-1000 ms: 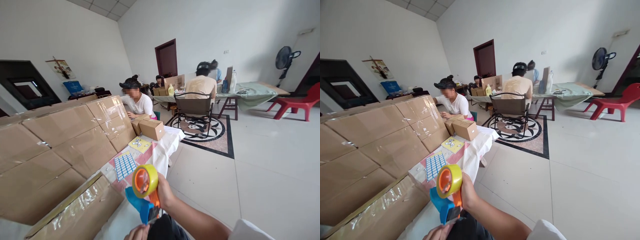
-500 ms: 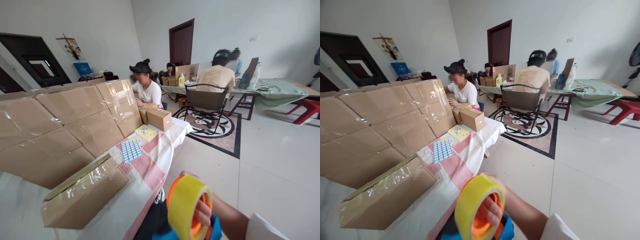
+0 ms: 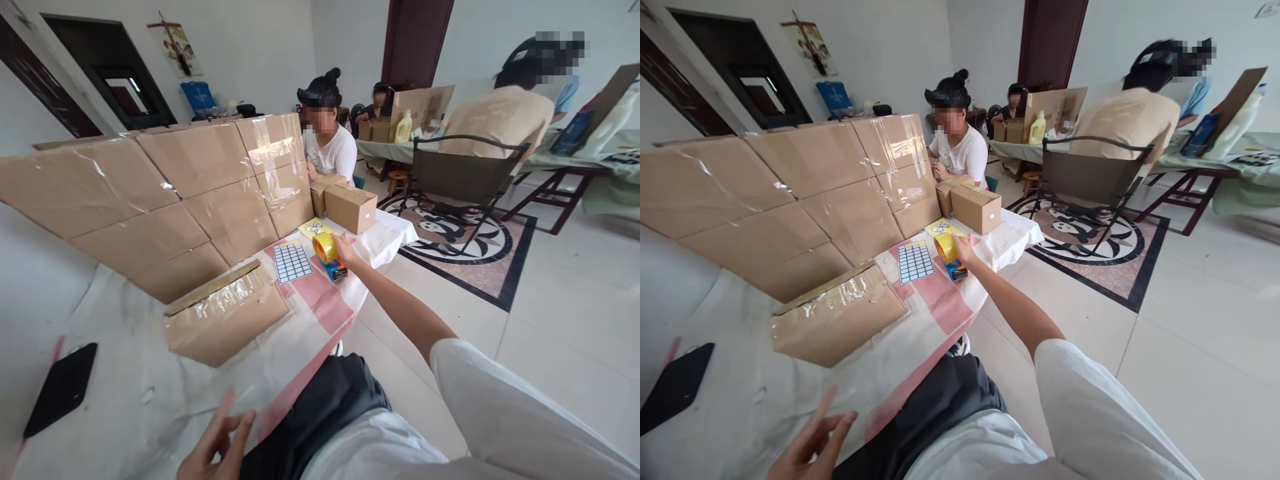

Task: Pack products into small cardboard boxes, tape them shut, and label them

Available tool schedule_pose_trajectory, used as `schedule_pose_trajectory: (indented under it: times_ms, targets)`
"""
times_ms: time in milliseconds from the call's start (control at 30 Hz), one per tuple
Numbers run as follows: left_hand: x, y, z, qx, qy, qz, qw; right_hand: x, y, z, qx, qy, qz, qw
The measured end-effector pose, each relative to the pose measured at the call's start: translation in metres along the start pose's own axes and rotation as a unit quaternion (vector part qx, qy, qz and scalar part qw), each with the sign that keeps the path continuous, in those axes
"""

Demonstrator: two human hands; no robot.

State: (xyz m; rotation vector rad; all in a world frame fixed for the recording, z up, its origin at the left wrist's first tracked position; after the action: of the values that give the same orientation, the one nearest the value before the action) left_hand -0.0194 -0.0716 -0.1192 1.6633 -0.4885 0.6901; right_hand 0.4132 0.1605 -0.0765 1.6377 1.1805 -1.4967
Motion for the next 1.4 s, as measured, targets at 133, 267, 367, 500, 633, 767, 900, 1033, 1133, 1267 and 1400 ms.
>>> schedule_pose_trajectory:
  times_ms: [133,267,367,500,633,767,900,1033,1133,1267,1400]
  targets:
    - [0.015,-0.007,-0.013,-0.035,0.064,0.122,0.990,-0.002,-0.005,-0.010,0.012,-0.013,0.012,1.000]
    - [0.039,0.007,-0.027,-0.020,0.063,0.147,0.987,-0.031,-0.010,0.030,0.028,0.045,0.010,0.999]
    - [0.061,0.016,-0.031,-0.004,0.019,0.150,0.989,-0.049,-0.051,0.091,-0.102,0.063,-0.016,0.993]
    - [0.086,0.025,-0.021,0.021,-0.047,0.178,0.983,-0.055,-0.128,0.193,-0.404,-0.023,-0.031,0.914]
    - [0.095,0.031,-0.004,0.038,-0.071,0.190,0.978,-0.060,-0.161,0.243,-0.476,-0.089,-0.077,0.872]
    - [0.075,0.020,0.006,0.013,-0.005,0.228,0.974,-0.099,-0.160,0.246,-0.421,0.061,-0.133,0.895]
    - [0.047,-0.017,0.006,-0.096,0.055,0.185,0.976,-0.149,-0.138,0.237,-0.346,0.223,-0.147,0.899]
    - [0.047,-0.001,-0.017,0.043,-0.018,0.086,0.995,-0.166,-0.142,0.202,-0.354,0.208,-0.133,0.902]
    - [0.069,0.047,-0.034,0.271,-0.096,0.038,0.957,-0.154,-0.172,0.171,-0.405,0.136,-0.128,0.895]
    - [0.103,0.075,-0.056,0.442,-0.219,-0.035,0.869,-0.124,-0.220,0.132,-0.411,0.127,0.049,0.901]
    - [0.120,0.024,-0.092,0.284,-0.313,-0.194,0.885,-0.099,-0.250,0.093,-0.378,0.152,0.235,0.882]
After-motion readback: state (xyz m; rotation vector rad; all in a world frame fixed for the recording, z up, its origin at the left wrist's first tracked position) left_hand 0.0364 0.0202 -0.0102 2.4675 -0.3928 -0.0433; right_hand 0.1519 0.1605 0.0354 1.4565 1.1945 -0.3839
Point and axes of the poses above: each hand's wrist, its own z-axis away from the middle knuckle, its own y-axis out of the back of the hand, x = y × z, the point moved 8 cm from there along -z, towards the middle knuckle, and after that the axes turned 6 degrees about -z, right-handed, at the moved point
